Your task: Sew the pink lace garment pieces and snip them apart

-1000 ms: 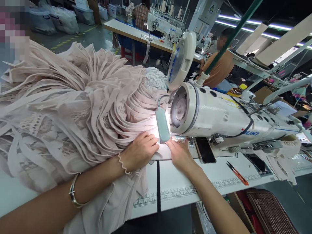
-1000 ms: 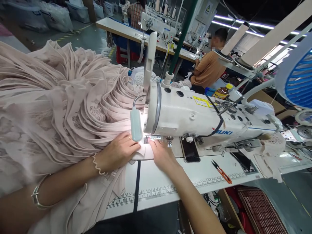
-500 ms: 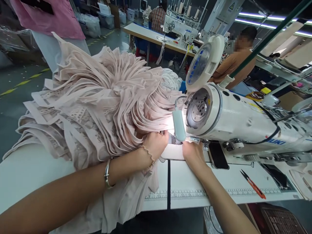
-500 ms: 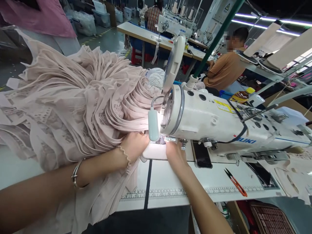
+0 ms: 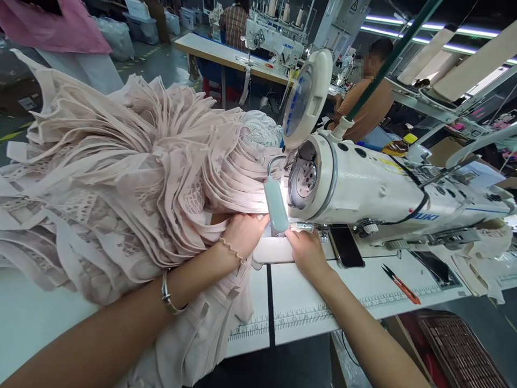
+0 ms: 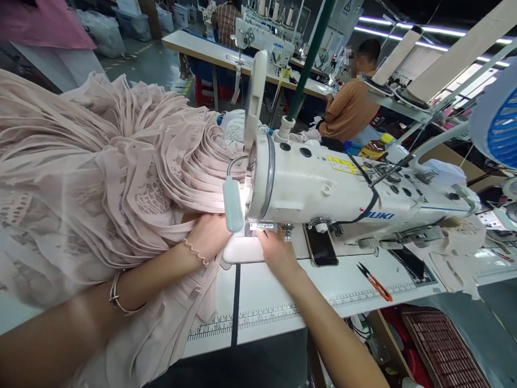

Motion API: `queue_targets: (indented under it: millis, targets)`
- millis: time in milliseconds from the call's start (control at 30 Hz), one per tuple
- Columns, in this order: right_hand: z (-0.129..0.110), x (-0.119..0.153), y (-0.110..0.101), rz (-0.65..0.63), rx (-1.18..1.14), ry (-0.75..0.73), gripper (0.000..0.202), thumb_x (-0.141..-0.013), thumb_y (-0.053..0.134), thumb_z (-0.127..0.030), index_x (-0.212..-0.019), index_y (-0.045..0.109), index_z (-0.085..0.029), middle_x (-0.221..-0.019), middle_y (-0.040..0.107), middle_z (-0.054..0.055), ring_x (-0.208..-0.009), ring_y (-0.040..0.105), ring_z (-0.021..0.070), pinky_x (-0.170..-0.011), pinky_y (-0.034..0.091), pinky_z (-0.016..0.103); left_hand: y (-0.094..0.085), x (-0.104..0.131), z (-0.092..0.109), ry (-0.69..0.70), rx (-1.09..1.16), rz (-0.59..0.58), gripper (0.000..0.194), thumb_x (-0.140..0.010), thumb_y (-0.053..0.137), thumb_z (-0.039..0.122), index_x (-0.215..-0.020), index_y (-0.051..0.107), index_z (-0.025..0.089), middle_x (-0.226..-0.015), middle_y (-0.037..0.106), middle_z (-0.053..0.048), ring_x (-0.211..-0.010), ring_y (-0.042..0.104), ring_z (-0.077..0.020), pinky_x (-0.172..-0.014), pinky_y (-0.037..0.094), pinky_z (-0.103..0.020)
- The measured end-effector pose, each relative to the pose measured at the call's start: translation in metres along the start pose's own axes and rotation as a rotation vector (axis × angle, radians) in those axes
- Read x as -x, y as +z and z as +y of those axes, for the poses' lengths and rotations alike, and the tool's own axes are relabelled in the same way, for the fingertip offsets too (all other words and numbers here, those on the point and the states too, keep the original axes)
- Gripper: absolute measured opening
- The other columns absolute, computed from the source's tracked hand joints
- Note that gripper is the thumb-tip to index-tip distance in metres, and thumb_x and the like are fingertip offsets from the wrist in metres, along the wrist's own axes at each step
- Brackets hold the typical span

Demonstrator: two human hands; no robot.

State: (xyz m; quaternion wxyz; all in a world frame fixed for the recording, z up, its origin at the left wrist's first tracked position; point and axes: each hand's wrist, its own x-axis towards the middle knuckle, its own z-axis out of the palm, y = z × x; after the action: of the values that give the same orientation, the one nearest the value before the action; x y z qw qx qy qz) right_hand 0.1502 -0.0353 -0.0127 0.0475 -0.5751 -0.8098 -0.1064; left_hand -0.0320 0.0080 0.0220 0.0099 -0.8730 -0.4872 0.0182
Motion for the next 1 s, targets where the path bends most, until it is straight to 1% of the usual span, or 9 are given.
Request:
queue_targets:
  millis: [100,233,333,400,500,567,700,900,1000]
  targets:
    - [0.001,0.001,0.001,-0.017,-0.002,0.025,0.057,-0.072,0.036,0.006,-0.113,0.066,-0.018,-0.078,0.063,0.007,-0.079,0.054,0.0233,-0.086,0.039,0.037,-0.003,0.001,0.0,-0.001,-0.005,-0.016,0.035,-0.092,0.036,0.009,-0.117,0.058,0.018,-0.082,0.07,-0.011,-0.079,0.07,-0.0277,-0.059,0.044,-0.03]
    - [0.005,0.002,0.004,-0.031,-0.1,0.003,0.058,-0.079,0.035,0.002,-0.125,0.062,-0.023,-0.097,0.068,0.008,-0.093,0.057,0.0249,-0.089,0.04,0.038,-0.004,0.002,0.0,-0.009,0.005,-0.037,0.033,-0.092,0.036,0.011,-0.115,0.058,0.019,-0.085,0.071,-0.012,-0.08,0.07,-0.0297,-0.061,0.046,-0.032]
    - [0.004,0.001,0.004,-0.082,-0.128,0.03,0.062,-0.079,0.034,0.003,-0.127,0.061,-0.025,-0.102,0.069,0.007,-0.095,0.058,0.0245,-0.089,0.04,0.038,-0.005,0.002,0.0,-0.012,0.008,-0.042,0.034,-0.092,0.035,0.012,-0.115,0.058,0.018,-0.085,0.07,-0.013,-0.082,0.069,-0.0308,-0.062,0.046,-0.034]
    - [0.002,0.0,0.001,-0.111,-0.115,0.05,0.062,-0.077,0.035,0.005,-0.125,0.062,-0.024,-0.103,0.069,0.008,-0.095,0.058,0.0248,-0.089,0.041,0.038,-0.005,0.002,0.0,-0.018,0.009,-0.05,0.034,-0.092,0.034,0.011,-0.115,0.058,0.018,-0.084,0.07,-0.013,-0.082,0.069,-0.0308,-0.062,0.046,-0.034]
    - [-0.003,-0.002,-0.004,-0.151,-0.088,0.06,0.06,-0.078,0.034,0.005,-0.123,0.063,-0.023,-0.112,0.067,0.009,-0.097,0.058,0.0254,-0.089,0.04,0.039,-0.006,0.002,0.0,-0.023,0.012,-0.07,0.035,-0.092,0.033,0.01,-0.115,0.058,0.018,-0.083,0.07,-0.012,-0.082,0.069,-0.0306,-0.063,0.046,-0.034]
    - [-0.005,-0.002,-0.008,-0.18,-0.07,0.061,0.062,-0.078,0.033,0.005,-0.126,0.061,-0.022,-0.116,0.065,0.01,-0.097,0.058,0.0258,-0.091,0.04,0.041,-0.007,0.002,0.001,-0.023,0.014,-0.08,0.034,-0.092,0.033,0.01,-0.115,0.058,0.018,-0.084,0.07,-0.012,-0.082,0.069,-0.0306,-0.064,0.047,-0.035]
    - [-0.007,-0.002,-0.009,-0.215,-0.039,0.058,0.067,-0.077,0.033,0.006,-0.133,0.056,-0.022,-0.116,0.064,0.011,-0.096,0.057,0.0263,-0.095,0.038,0.044,-0.008,0.002,0.001,-0.017,0.02,-0.089,0.033,-0.092,0.034,0.012,-0.114,0.057,0.017,-0.087,0.07,-0.013,-0.083,0.069,-0.0306,-0.065,0.047,-0.035]
    - [-0.007,-0.002,-0.006,-0.218,-0.041,0.039,0.064,-0.079,0.035,0.004,-0.135,0.054,-0.021,-0.101,0.065,0.012,-0.086,0.058,0.0243,-0.095,0.038,0.045,-0.01,0.002,0.001,-0.019,0.017,-0.079,0.032,-0.092,0.034,0.013,-0.114,0.057,0.016,-0.087,0.07,-0.013,-0.083,0.069,-0.0302,-0.065,0.047,-0.035]
    - [-0.007,-0.002,-0.005,-0.2,-0.043,0.035,0.062,-0.079,0.034,0.004,-0.132,0.055,-0.02,-0.109,0.063,0.013,-0.09,0.058,0.0251,-0.096,0.036,0.047,-0.01,0.002,0.002,-0.03,0.012,-0.08,0.031,-0.091,0.034,0.012,-0.112,0.057,0.016,-0.084,0.069,-0.013,-0.083,0.069,-0.0289,-0.065,0.046,-0.034]
